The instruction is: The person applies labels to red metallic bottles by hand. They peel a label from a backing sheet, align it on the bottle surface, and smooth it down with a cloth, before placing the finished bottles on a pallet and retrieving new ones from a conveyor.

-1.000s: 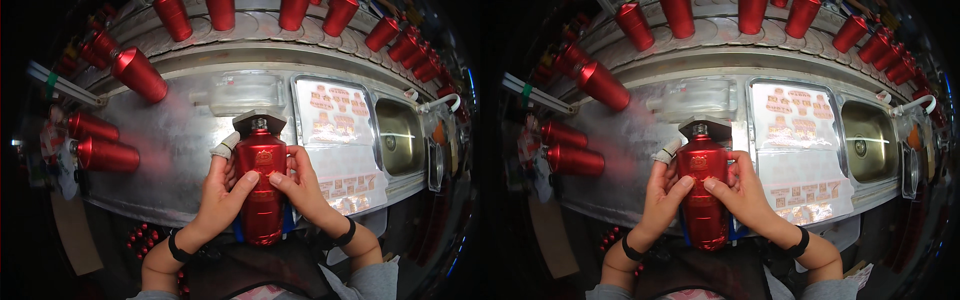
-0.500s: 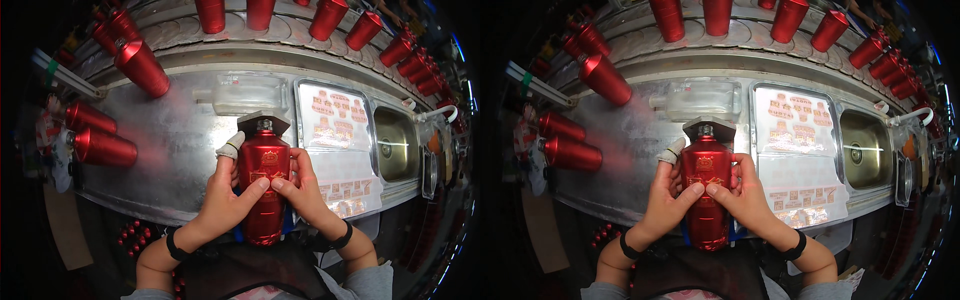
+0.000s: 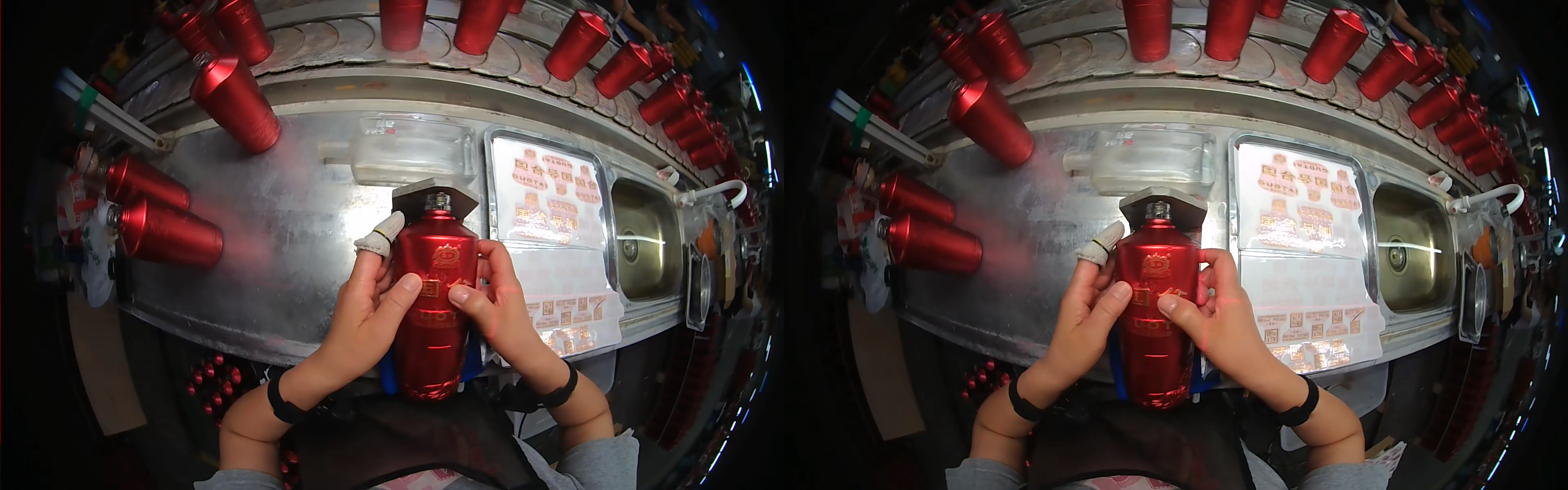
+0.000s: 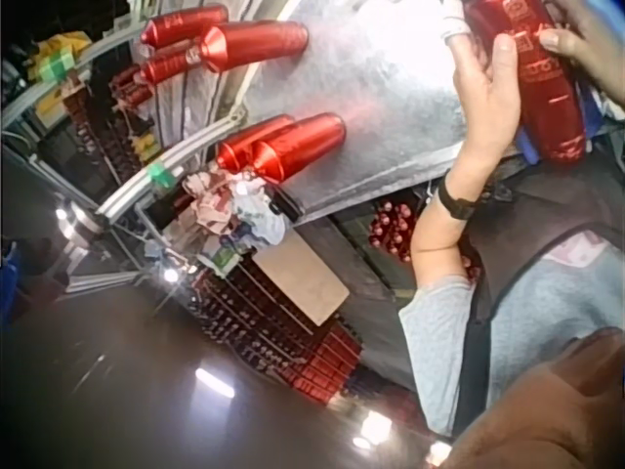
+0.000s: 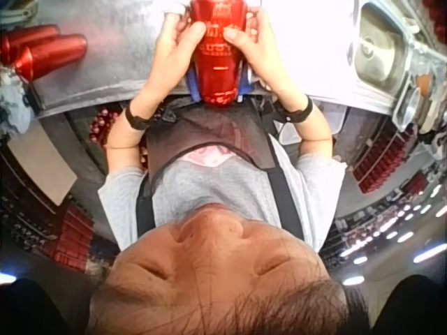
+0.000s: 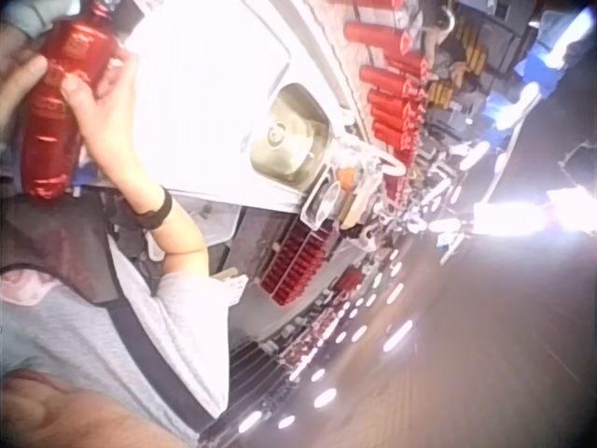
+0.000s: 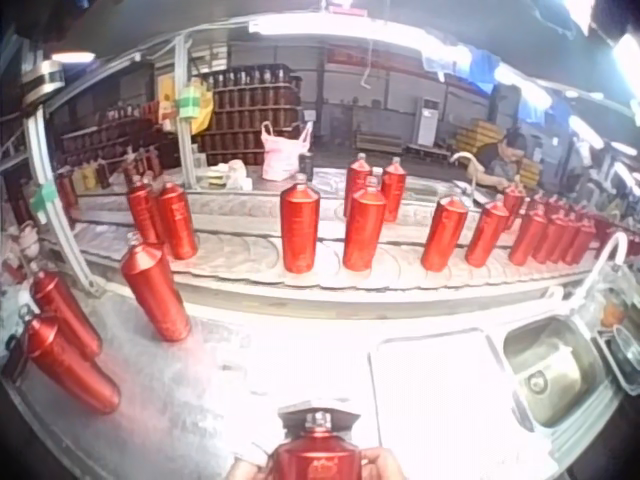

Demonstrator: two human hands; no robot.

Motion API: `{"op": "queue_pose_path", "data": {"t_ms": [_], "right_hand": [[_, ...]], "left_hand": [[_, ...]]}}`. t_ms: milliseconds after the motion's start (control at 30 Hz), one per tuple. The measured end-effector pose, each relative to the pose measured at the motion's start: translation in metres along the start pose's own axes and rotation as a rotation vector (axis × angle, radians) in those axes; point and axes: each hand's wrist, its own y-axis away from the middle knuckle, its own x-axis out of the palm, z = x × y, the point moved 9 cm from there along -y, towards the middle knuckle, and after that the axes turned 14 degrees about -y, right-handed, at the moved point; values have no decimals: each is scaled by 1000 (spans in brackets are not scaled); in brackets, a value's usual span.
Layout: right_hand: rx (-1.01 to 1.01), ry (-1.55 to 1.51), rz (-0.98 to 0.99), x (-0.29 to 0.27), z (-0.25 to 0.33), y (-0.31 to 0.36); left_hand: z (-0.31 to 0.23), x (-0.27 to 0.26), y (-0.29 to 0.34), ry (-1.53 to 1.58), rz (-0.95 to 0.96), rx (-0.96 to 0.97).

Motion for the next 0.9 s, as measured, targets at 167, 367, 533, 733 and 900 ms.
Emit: {"op": "queue_pose_path", "data": {"t_ms": [167, 367, 533, 733, 900], "right_hand": [[-2, 174, -44, -6, 9, 1], [6, 131, -23, 4, 13, 0], [-3, 179, -34, 12, 18, 2], [-37, 148, -20, 19, 18, -1], [-31, 109, -21, 22, 18, -1]], "left_hand": [[-3, 2, 1, 8, 67, 23], [-2, -3, 0, -24, 77, 54], [1, -3, 0, 25, 88, 39], [8, -2, -1, 62, 75, 16], [8, -4, -1, 64, 74, 52]]}}
